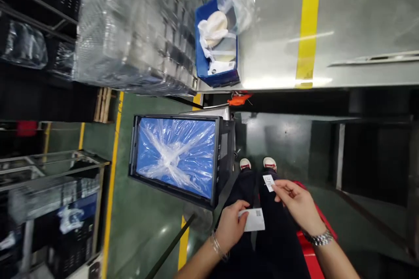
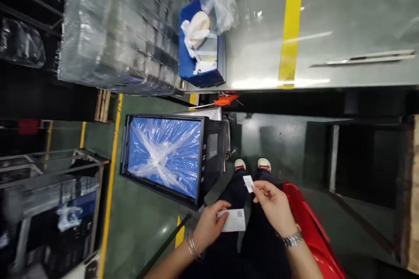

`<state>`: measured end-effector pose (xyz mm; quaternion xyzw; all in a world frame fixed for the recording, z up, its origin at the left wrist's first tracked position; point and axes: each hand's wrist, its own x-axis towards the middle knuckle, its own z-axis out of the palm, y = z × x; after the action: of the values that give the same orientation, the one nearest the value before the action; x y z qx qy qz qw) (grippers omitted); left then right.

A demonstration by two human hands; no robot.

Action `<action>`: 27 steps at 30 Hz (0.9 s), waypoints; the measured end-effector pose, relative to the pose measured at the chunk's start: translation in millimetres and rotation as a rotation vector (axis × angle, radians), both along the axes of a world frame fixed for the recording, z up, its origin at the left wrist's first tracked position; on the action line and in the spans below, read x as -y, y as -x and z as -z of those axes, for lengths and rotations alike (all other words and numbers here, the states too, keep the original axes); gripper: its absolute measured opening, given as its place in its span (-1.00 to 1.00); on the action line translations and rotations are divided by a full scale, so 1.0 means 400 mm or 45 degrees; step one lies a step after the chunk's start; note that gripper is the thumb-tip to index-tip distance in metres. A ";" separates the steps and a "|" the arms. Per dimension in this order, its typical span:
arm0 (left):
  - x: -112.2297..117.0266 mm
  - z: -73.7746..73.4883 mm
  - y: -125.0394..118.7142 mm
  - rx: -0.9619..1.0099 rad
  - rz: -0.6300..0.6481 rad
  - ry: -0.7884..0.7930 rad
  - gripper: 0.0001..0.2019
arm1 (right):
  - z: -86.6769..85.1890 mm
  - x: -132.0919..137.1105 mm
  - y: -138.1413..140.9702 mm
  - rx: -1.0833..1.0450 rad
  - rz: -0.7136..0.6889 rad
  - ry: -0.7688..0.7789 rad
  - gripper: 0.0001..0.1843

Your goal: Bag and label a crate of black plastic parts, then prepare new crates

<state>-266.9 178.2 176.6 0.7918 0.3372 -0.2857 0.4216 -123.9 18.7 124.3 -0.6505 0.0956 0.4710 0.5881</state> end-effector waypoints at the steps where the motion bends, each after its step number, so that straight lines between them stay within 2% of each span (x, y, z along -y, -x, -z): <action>1: 0.019 0.032 0.004 -0.035 -0.024 -0.028 -0.75 | 0.032 0.021 -0.010 -0.004 -0.016 -0.018 -0.55; 4: 0.057 0.122 -0.004 -0.051 -0.133 -0.109 -0.74 | 0.111 0.057 -0.041 -0.018 -0.078 -0.121 -0.57; 7: 0.059 0.199 -0.048 0.081 -0.362 -0.272 -0.62 | 0.176 0.059 -0.073 0.013 -0.176 -0.208 -0.60; 9: 0.044 0.240 -0.088 0.195 -0.509 -0.328 -0.57 | 0.205 0.047 -0.099 0.122 -0.331 -0.285 -0.65; 12: 0.025 0.283 -0.138 0.306 -0.580 -0.249 -0.57 | 0.218 0.017 -0.143 0.475 -0.706 -0.342 -0.77; 15: 0.028 0.303 -0.162 0.334 -0.652 0.047 -0.57 | 0.213 -0.025 -0.179 0.762 -1.061 -0.271 -0.83; 17: 0.035 0.308 -0.165 0.348 -0.748 0.262 -0.56 | 0.213 -0.051 -0.192 0.834 -1.237 -0.224 -0.84; 19: 0.038 0.308 -0.165 0.364 -0.826 0.391 -0.56 | 0.219 -0.071 -0.198 0.864 -1.363 -0.201 -0.85; 23: 0.032 0.306 -0.160 0.355 -0.883 0.532 -0.54 | 0.226 -0.101 -0.199 0.952 -1.561 -0.126 -0.85; 27: 0.033 0.306 -0.153 0.387 -0.769 0.534 -0.52 | 0.217 -0.133 -0.186 1.106 -1.805 -0.018 -0.85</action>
<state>-205.6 165.0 54.3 0.5868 0.4230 -0.0912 0.6844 -49.4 72.1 37.6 -0.6767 -0.5754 0.4373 0.1406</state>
